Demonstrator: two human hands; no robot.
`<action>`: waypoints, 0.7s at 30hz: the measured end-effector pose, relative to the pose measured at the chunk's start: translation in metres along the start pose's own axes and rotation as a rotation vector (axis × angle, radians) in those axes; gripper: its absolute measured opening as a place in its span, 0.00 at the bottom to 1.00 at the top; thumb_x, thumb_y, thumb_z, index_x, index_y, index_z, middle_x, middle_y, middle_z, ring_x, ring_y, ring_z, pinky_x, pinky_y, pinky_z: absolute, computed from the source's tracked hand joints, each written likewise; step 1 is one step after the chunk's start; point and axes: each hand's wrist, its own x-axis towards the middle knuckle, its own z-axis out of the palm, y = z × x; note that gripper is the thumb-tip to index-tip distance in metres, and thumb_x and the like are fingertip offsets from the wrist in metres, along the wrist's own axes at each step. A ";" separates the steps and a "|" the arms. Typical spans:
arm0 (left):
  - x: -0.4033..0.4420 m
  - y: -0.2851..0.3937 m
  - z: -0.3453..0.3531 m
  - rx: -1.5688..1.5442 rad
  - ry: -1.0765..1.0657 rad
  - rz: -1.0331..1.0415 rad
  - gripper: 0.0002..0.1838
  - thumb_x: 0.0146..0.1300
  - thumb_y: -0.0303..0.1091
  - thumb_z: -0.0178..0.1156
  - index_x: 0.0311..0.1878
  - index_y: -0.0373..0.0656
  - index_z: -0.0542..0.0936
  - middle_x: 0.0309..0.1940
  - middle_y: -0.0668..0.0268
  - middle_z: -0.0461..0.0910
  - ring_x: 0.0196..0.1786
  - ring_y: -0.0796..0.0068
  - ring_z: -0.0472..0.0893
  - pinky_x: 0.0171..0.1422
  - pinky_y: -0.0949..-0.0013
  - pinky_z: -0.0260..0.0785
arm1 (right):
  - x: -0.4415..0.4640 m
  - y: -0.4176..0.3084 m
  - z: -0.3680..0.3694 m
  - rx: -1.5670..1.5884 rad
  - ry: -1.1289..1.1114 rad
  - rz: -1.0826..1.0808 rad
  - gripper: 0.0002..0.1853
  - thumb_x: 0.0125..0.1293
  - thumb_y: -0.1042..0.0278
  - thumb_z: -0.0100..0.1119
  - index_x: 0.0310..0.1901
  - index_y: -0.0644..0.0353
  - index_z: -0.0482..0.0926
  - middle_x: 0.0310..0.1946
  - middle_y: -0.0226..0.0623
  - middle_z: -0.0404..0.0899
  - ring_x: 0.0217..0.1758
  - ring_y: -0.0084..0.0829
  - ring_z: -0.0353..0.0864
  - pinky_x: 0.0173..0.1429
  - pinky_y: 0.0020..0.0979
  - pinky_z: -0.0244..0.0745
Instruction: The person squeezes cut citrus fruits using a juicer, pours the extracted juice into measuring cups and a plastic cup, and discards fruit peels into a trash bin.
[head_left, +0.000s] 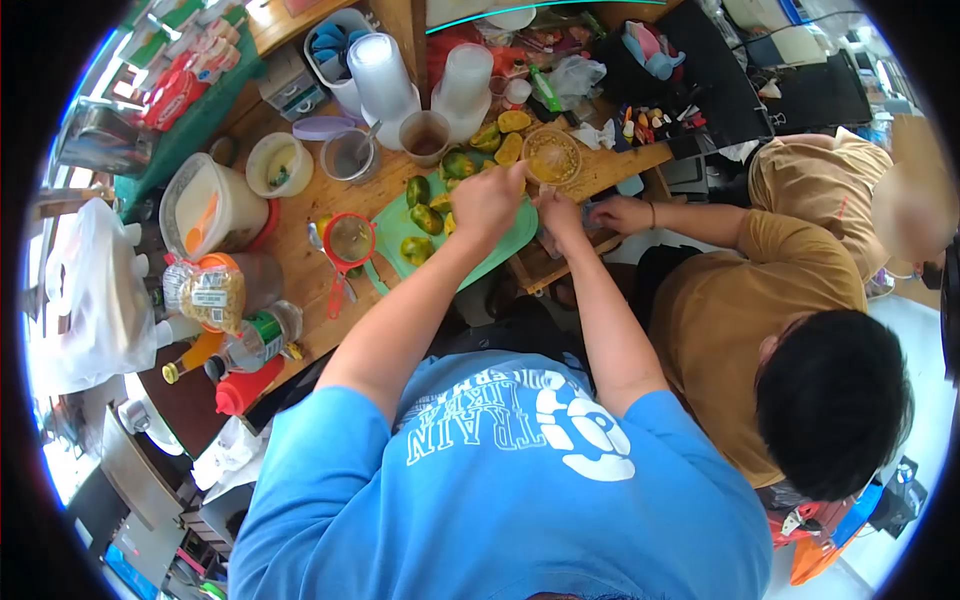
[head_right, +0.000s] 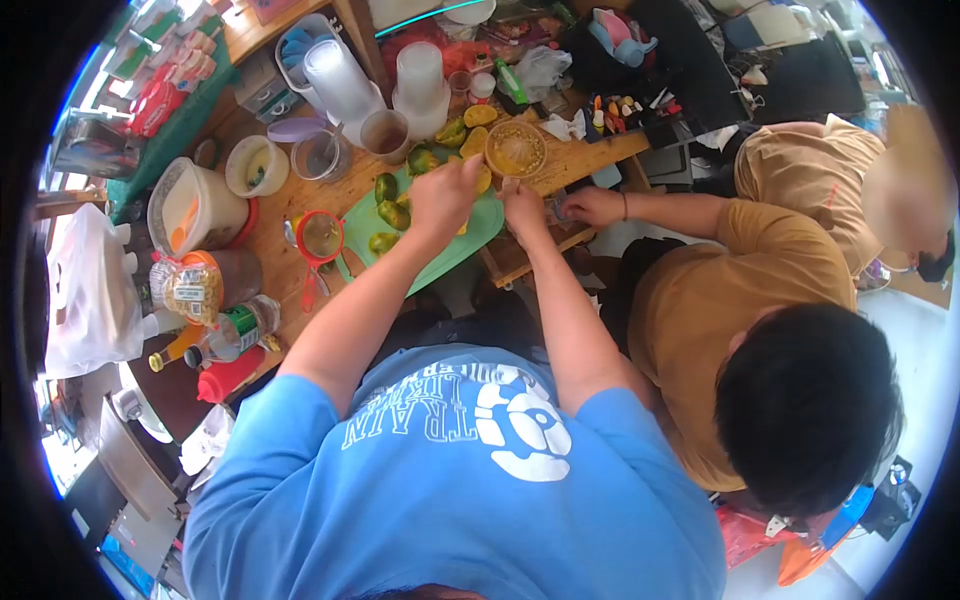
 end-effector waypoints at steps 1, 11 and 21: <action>-0.011 -0.016 -0.010 0.049 -0.047 -0.107 0.27 0.72 0.55 0.56 0.24 0.44 0.82 0.23 0.53 0.83 0.26 0.51 0.84 0.29 0.49 0.74 | -0.005 0.000 -0.003 -0.062 0.029 0.014 0.23 0.75 0.51 0.51 0.46 0.67 0.83 0.44 0.54 0.86 0.48 0.48 0.86 0.50 0.44 0.76; -0.028 -0.094 -0.110 0.285 -0.091 -0.364 0.31 0.73 0.63 0.49 0.39 0.38 0.79 0.31 0.47 0.85 0.35 0.40 0.85 0.38 0.42 0.75 | -0.024 -0.082 0.024 -0.590 0.167 -0.543 0.19 0.62 0.54 0.69 0.40 0.66 0.86 0.36 0.53 0.86 0.45 0.52 0.86 0.51 0.47 0.81; -0.101 -0.090 -0.118 0.157 -0.208 -0.265 0.16 0.67 0.46 0.62 0.35 0.41 0.80 0.27 0.53 0.84 0.31 0.47 0.84 0.37 0.48 0.76 | 0.044 -0.130 0.068 -0.925 0.051 -0.446 0.25 0.55 0.52 0.76 0.49 0.61 0.85 0.50 0.48 0.86 0.53 0.46 0.86 0.57 0.43 0.82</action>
